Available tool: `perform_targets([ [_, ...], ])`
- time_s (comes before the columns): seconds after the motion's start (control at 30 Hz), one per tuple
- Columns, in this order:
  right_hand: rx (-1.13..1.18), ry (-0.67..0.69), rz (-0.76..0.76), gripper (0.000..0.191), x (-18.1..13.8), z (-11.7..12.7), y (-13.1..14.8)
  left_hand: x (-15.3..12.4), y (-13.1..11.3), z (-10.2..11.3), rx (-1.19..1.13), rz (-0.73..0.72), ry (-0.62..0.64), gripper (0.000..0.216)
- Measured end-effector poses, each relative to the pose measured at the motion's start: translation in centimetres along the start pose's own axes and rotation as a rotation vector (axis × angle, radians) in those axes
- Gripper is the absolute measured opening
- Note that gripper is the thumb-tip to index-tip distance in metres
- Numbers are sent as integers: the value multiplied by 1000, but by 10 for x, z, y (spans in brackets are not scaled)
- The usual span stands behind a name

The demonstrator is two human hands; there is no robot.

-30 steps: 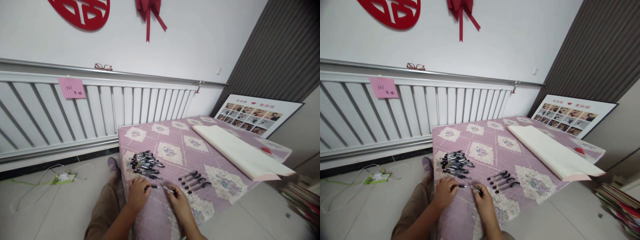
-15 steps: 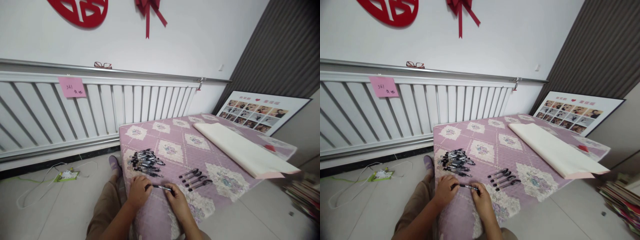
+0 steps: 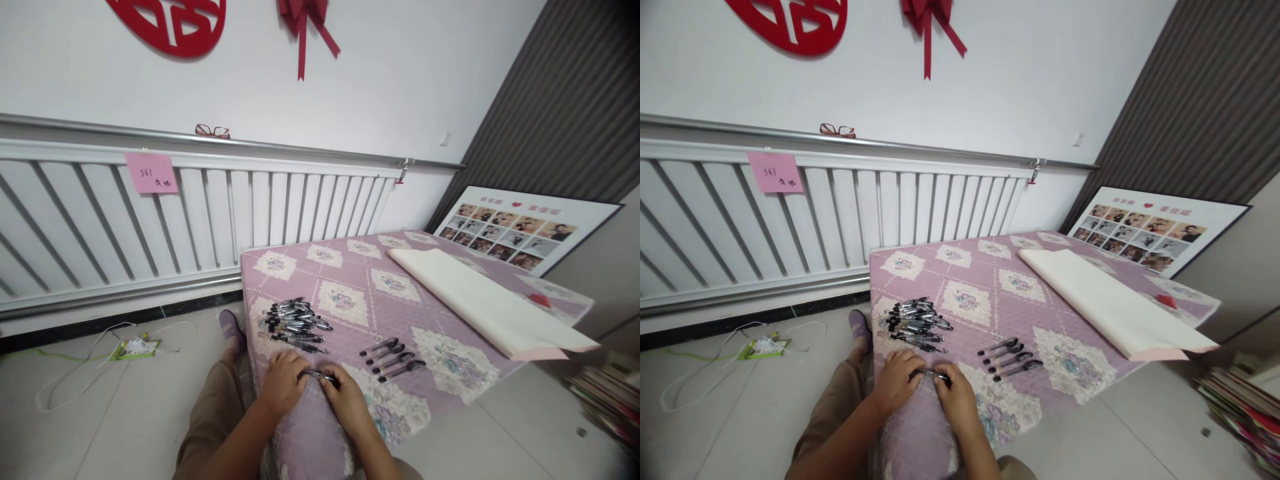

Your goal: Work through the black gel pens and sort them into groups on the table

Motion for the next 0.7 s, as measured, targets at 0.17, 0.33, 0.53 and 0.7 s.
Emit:
perform_targets([
  [0.17, -11, 0, -13, 18, -1, 0, 2, 0, 1, -1, 20, -33, 33, 24],
  [0.33, -10, 15, -30, 20, -1, -1, 4, -1, 0, 0, 0, -25, 37, 27],
  [0.53, -19, 25, -21, 20, -2, -2, 2, -2, -2, 3, 17, -16, 29, 26],
  [0.7, -61, 27, -13, 21, -3, -4, 2, -2, -2, 1, 38, -25, 30, 24],
])
Point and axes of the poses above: each hand's wrist, its own x-axis towards the middle knuckle, its own z-axis out of the back of the hand, y = z × x, the point moved 3 cm from there along x, towards the middle knuckle, and after that the axes turned 3 degrees about y, right-handed, at the moved point
